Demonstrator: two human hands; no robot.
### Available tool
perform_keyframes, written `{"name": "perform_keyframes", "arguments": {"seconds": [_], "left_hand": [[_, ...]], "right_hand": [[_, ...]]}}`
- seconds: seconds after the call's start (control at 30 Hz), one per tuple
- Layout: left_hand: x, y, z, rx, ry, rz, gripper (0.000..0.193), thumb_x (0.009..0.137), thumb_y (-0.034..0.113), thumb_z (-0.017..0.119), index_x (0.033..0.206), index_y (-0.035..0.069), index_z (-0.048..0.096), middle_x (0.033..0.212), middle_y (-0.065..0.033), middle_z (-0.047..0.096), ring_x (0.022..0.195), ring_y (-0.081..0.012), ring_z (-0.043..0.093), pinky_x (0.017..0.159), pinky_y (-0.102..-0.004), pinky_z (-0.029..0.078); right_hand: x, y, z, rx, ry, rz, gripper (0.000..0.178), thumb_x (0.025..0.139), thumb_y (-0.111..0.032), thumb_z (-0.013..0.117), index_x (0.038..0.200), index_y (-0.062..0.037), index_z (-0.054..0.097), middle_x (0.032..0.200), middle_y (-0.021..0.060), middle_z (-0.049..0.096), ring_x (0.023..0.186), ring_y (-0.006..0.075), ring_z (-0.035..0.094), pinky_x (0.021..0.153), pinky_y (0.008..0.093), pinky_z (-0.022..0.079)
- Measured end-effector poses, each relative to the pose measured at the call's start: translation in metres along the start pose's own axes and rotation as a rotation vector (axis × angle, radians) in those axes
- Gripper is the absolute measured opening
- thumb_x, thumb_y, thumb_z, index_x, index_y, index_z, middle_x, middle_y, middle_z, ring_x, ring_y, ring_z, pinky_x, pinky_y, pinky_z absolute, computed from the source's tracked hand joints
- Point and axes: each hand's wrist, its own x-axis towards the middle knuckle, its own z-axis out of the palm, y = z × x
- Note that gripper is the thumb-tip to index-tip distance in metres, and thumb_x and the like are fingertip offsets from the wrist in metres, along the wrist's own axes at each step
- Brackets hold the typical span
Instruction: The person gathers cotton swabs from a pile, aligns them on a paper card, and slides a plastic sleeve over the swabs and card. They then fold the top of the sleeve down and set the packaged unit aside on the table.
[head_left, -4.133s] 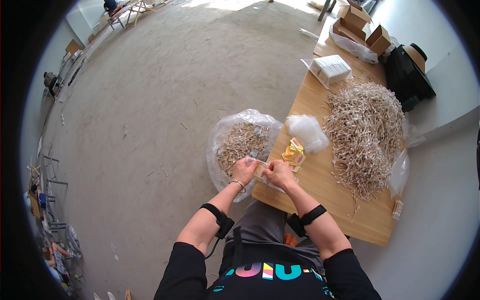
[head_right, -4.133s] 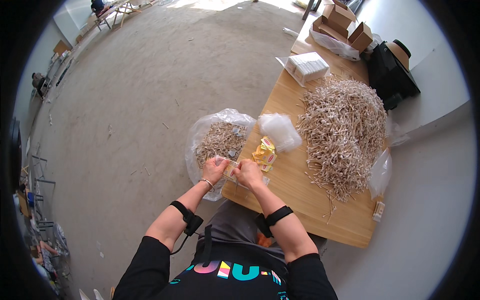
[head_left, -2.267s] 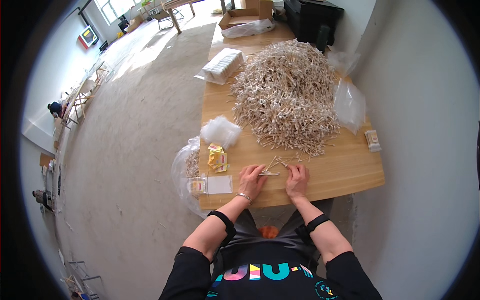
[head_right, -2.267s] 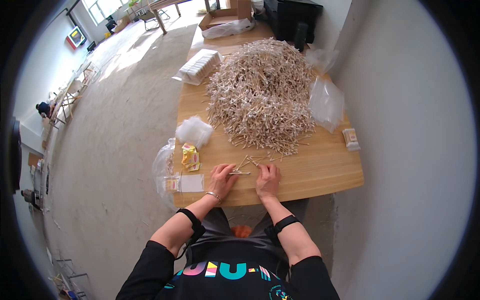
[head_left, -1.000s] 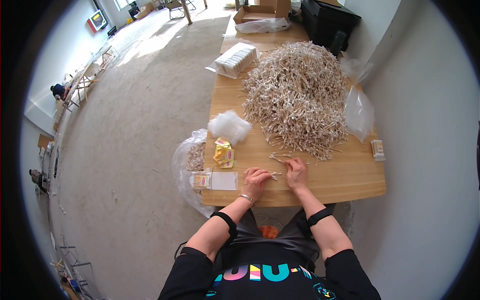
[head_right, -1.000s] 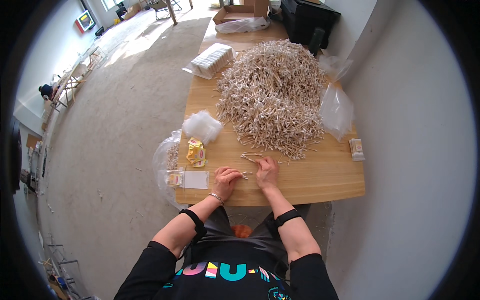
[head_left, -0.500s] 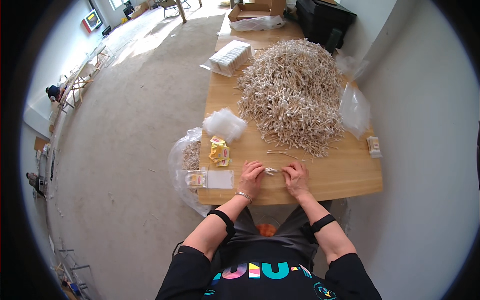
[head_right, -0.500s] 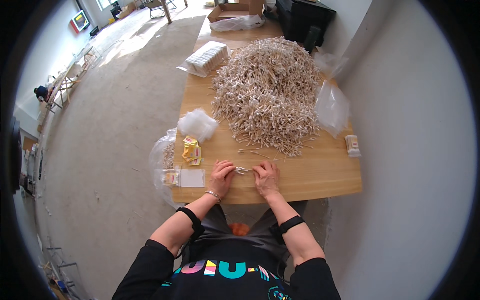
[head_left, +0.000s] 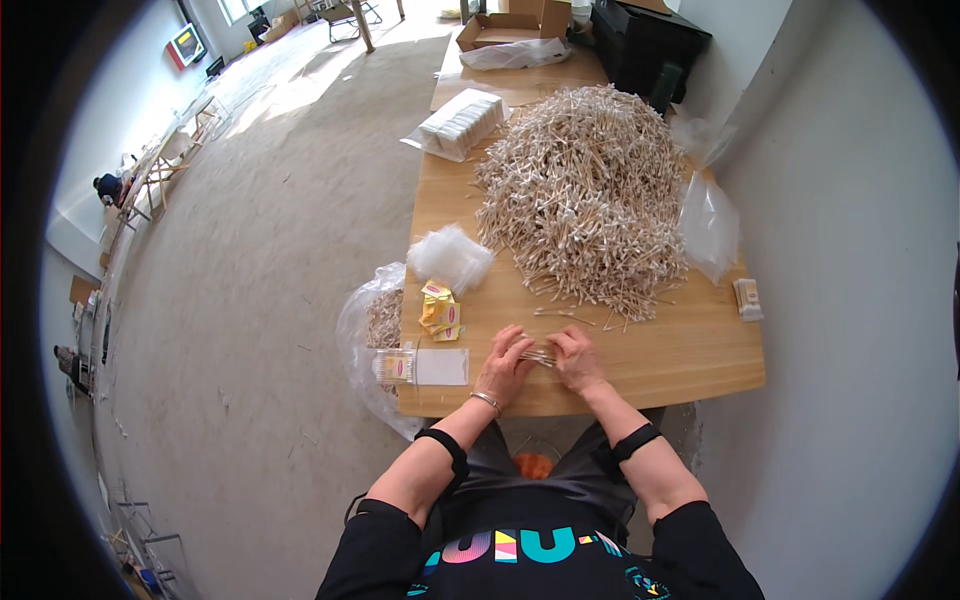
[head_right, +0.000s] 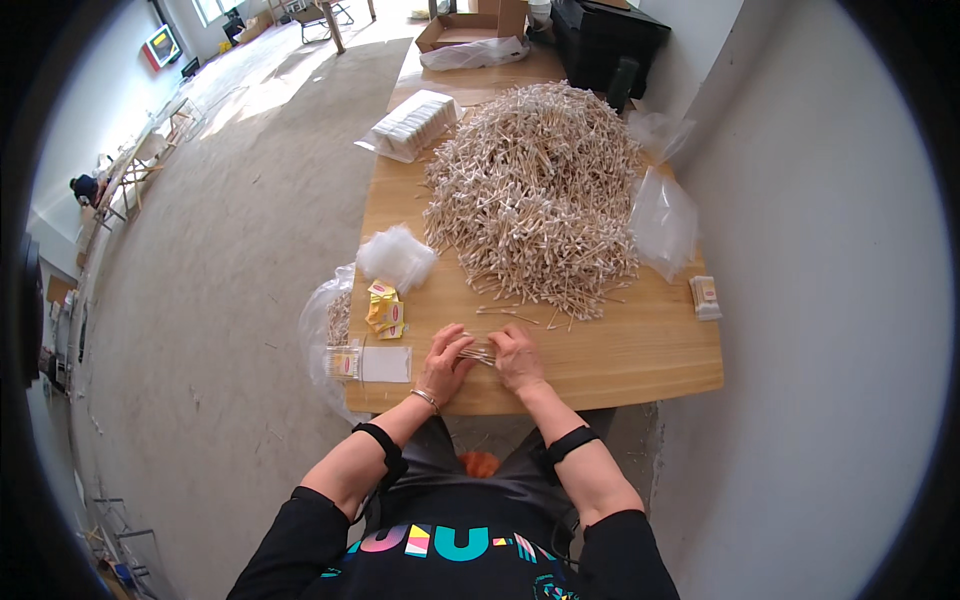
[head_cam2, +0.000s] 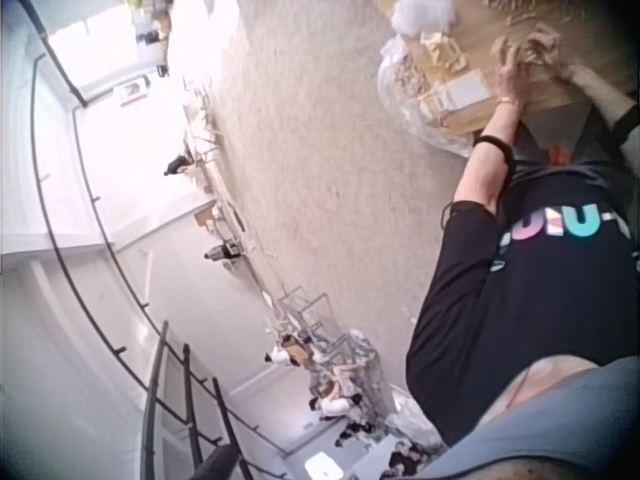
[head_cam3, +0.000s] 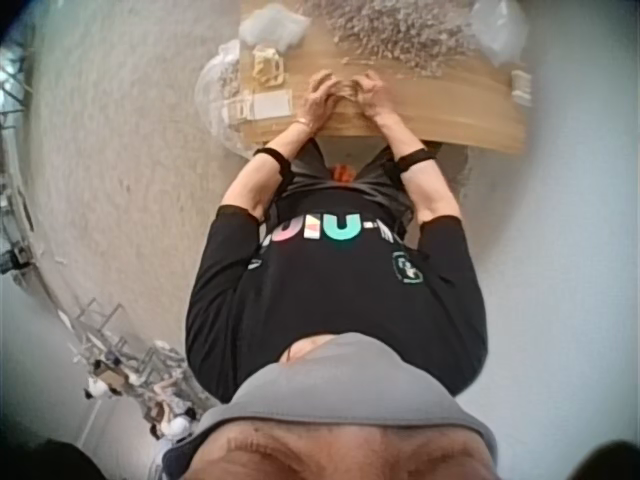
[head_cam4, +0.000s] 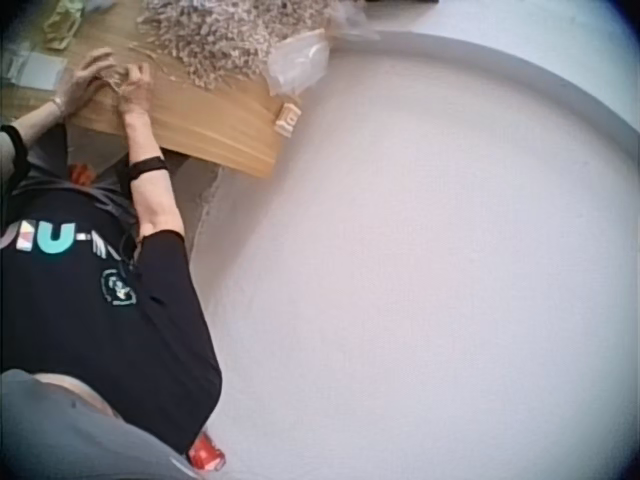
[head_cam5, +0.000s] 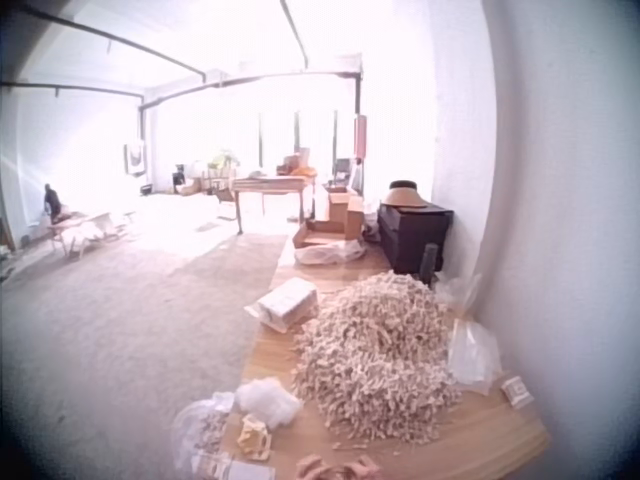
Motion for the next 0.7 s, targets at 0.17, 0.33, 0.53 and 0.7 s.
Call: {"name": "perform_keyframes", "arguments": {"seconds": [0.17, 0.33, 0.53, 0.7], "left_hand": [[0.002, 0.000, -0.005, 0.092, -0.031, 0.009, 0.056, 0.069, 0.008, 0.072, 0.121, 0.005, 0.051, 0.127, -0.0162, 0.047, 0.124, -0.0346, 0.040, 0.105, -0.0445, 0.032], [0.003, 0.000, -0.004, 0.106, -0.061, 0.005, 0.055, 0.073, 0.010, 0.071, 0.123, 0.004, 0.049, 0.129, -0.0158, 0.046, 0.125, -0.0335, 0.039, 0.108, -0.0443, 0.028], [0.001, -0.001, -0.003, 0.111, -0.045, 0.021, 0.054, 0.073, 0.011, 0.069, 0.123, 0.003, 0.049, 0.128, -0.0157, 0.047, 0.124, -0.0332, 0.040, 0.107, -0.0453, 0.028], [0.003, -0.001, -0.003, 0.078, -0.074, 0.063, 0.036, 0.076, 0.010, 0.068, 0.110, 0.004, 0.059, 0.116, -0.0134, 0.058, 0.118, -0.0303, 0.049, 0.105, -0.0441, 0.033]], "right_hand": [[0.031, 0.000, 0.001, -0.108, 0.198, -0.029, 0.021, 0.075, -0.005, 0.059, 0.094, -0.0110, 0.066, 0.089, 0.0083, 0.058, 0.089, 0.0288, 0.054, 0.081, 0.0385, 0.044], [0.038, 0.012, 0.004, -0.209, 0.040, -0.051, 0.019, 0.075, -0.006, 0.061, 0.092, -0.0099, 0.067, 0.089, 0.0064, 0.059, 0.089, 0.0268, 0.054, 0.082, 0.0383, 0.043], [0.006, -0.019, 0.006, 0.021, 0.019, -0.071, 0.019, 0.075, -0.010, 0.061, 0.093, -0.0141, 0.067, 0.091, 0.0022, 0.059, 0.090, 0.0254, 0.054, 0.080, 0.0369, 0.043], [-0.008, 0.008, -0.012, -0.058, 0.220, 0.081, 0.023, 0.074, -0.010, 0.063, 0.097, -0.0123, 0.067, 0.095, 0.0059, 0.058, 0.091, 0.0273, 0.053, 0.082, 0.0386, 0.043]]}}
